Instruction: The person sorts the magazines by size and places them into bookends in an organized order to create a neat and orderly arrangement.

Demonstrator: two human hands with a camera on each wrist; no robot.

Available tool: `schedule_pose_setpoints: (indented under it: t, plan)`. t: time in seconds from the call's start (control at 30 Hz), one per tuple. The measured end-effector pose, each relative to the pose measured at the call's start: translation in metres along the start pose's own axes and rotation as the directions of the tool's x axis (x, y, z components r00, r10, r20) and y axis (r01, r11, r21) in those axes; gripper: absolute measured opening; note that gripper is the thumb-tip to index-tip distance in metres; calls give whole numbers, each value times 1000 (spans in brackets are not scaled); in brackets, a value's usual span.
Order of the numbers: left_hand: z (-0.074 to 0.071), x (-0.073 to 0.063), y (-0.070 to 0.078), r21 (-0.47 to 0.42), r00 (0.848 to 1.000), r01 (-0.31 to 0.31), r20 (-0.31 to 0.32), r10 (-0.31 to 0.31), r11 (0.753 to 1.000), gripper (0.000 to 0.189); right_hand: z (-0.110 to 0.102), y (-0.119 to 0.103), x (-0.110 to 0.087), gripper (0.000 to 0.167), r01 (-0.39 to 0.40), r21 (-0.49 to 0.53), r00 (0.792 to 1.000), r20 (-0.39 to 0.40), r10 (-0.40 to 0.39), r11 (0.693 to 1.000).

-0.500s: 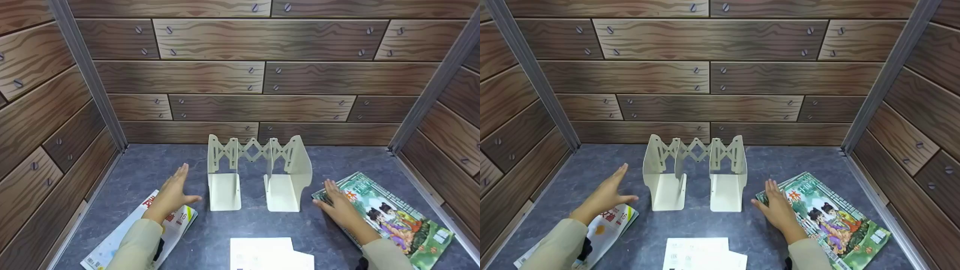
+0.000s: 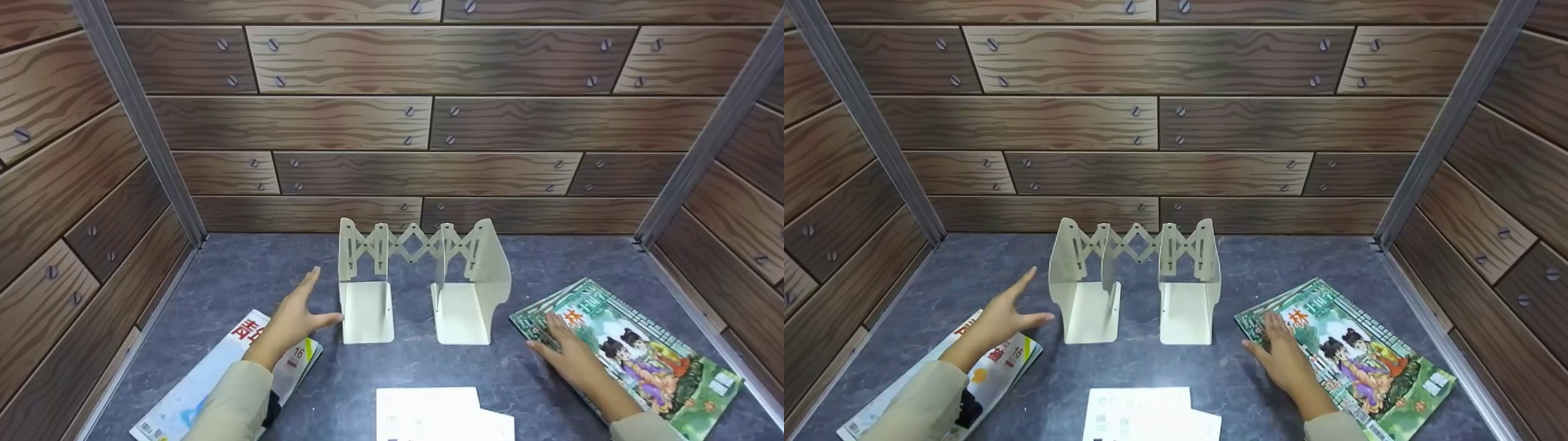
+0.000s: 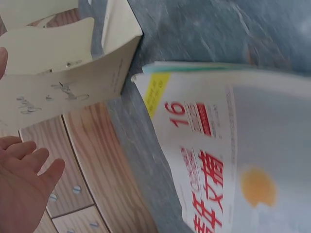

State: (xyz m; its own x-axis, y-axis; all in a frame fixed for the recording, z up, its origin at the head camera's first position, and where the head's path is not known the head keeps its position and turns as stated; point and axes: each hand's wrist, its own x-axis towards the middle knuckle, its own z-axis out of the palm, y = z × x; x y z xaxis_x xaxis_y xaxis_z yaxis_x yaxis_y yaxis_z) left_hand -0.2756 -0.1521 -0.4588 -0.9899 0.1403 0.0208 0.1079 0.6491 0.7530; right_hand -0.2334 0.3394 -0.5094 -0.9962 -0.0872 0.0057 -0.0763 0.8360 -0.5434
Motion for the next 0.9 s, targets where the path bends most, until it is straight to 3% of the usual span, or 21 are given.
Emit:
schedule_pose_setpoints:
  t: [0.27, 0.53, 0.9]
  plan:
    - [9, 1, 4, -84, 999, -18, -43, 14, 996, 105, 0, 16, -11, 85, -47, -5, 999, 11, 47, 999]
    - [12, 4, 15, -172, 992, 2, -121, -23, 985, 98, -3, 30, -17, 86, -79, -22, 996, -48, 78, 997]
    - [19, 7, 20, -289, 989, -6, -141, -37, 957, 86, -7, 43, -26, 95, -158, -20, 987, 18, 158, 987]
